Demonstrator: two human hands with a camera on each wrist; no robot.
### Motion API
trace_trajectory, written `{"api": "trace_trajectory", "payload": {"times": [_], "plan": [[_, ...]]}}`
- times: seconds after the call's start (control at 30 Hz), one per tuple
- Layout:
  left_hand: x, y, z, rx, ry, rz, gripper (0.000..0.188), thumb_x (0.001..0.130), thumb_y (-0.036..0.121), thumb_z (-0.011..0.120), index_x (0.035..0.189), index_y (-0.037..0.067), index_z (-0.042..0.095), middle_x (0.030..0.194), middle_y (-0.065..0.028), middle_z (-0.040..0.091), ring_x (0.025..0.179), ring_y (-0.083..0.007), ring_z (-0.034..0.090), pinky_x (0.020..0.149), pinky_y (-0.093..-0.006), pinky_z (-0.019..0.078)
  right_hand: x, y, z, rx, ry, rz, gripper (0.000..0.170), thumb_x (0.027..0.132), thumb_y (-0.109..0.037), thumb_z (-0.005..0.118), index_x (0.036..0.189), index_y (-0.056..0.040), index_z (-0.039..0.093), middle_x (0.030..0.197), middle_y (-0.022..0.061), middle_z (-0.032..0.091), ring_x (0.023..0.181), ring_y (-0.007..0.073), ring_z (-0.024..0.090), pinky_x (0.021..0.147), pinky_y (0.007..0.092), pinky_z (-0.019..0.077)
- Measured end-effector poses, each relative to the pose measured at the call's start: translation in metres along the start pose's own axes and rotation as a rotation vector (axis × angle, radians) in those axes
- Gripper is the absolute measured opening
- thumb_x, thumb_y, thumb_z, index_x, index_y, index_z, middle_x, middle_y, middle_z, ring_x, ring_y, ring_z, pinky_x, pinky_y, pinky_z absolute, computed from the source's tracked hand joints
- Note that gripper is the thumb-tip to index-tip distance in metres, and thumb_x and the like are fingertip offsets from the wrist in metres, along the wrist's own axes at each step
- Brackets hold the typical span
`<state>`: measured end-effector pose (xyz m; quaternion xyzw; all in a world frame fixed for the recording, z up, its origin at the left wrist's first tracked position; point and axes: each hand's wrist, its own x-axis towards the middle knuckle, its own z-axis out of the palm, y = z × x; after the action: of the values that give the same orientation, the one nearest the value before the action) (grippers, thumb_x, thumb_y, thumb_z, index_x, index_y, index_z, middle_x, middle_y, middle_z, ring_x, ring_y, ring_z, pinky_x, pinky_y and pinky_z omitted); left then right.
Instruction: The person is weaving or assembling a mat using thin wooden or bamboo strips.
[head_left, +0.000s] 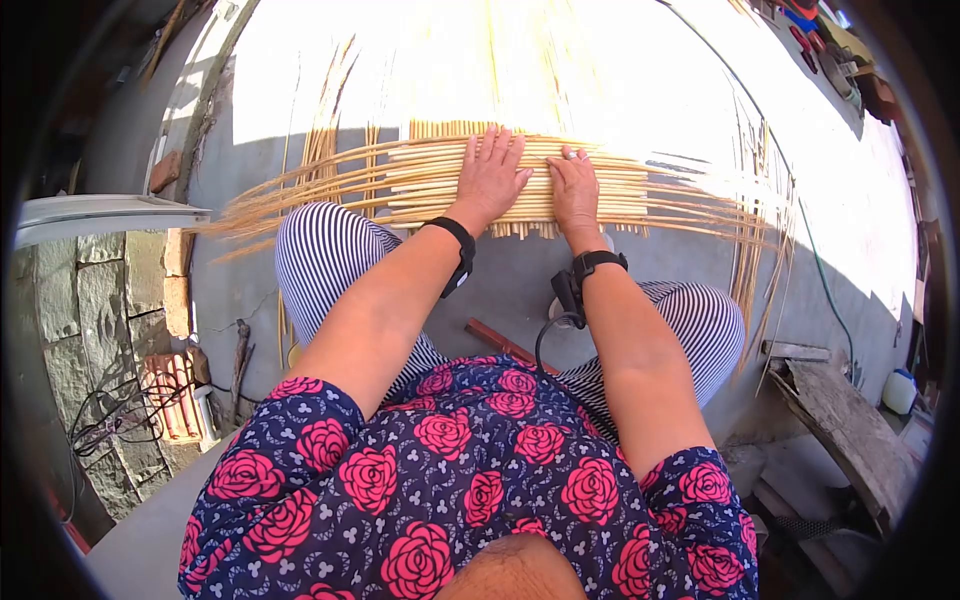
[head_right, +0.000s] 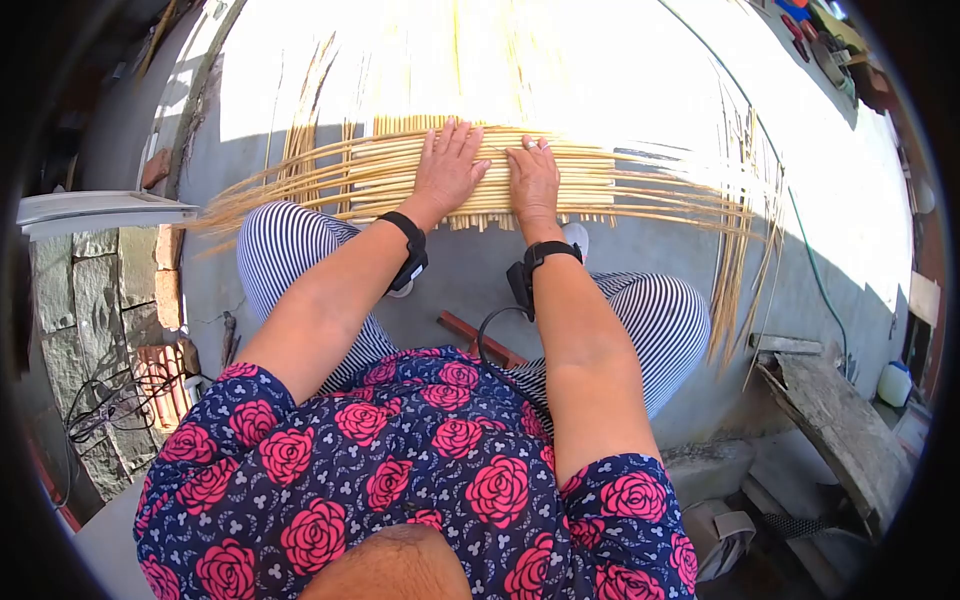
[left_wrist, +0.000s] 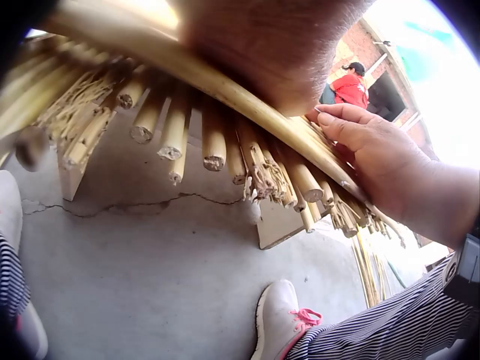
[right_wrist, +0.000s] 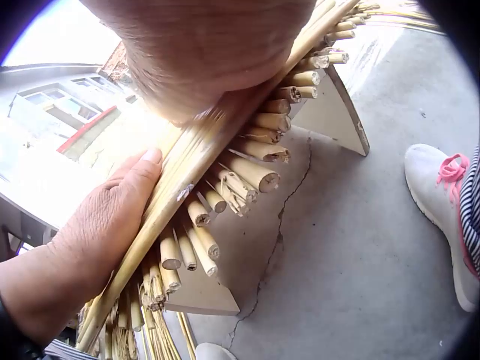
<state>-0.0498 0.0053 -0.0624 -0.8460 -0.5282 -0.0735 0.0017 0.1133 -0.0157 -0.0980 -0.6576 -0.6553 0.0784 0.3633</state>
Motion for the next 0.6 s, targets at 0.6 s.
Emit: {"api": "trace_trajectory", "payload": {"times": [0.6], "plan": [[-0.049, 0.009, -0.096, 0.028, -0.493, -0.089, 0.055, 0.088, 0.037, 0.053, 0.130, 0.003, 0.045, 0.144, -0.0152, 0.034, 0.136, -0.0301, 0.027, 0.111, -0.0493, 0.0185, -0.003, 0.004, 0.002, 0.011, -0.047, 0.008, 0.017, 0.090, -0.022, 0.055, 0.100, -0.0143, 0.068, 0.121, 0.0105, 0.060, 0.123, 0.0332, 0.045, 0.104, 0.0401, 0.0336]]}}
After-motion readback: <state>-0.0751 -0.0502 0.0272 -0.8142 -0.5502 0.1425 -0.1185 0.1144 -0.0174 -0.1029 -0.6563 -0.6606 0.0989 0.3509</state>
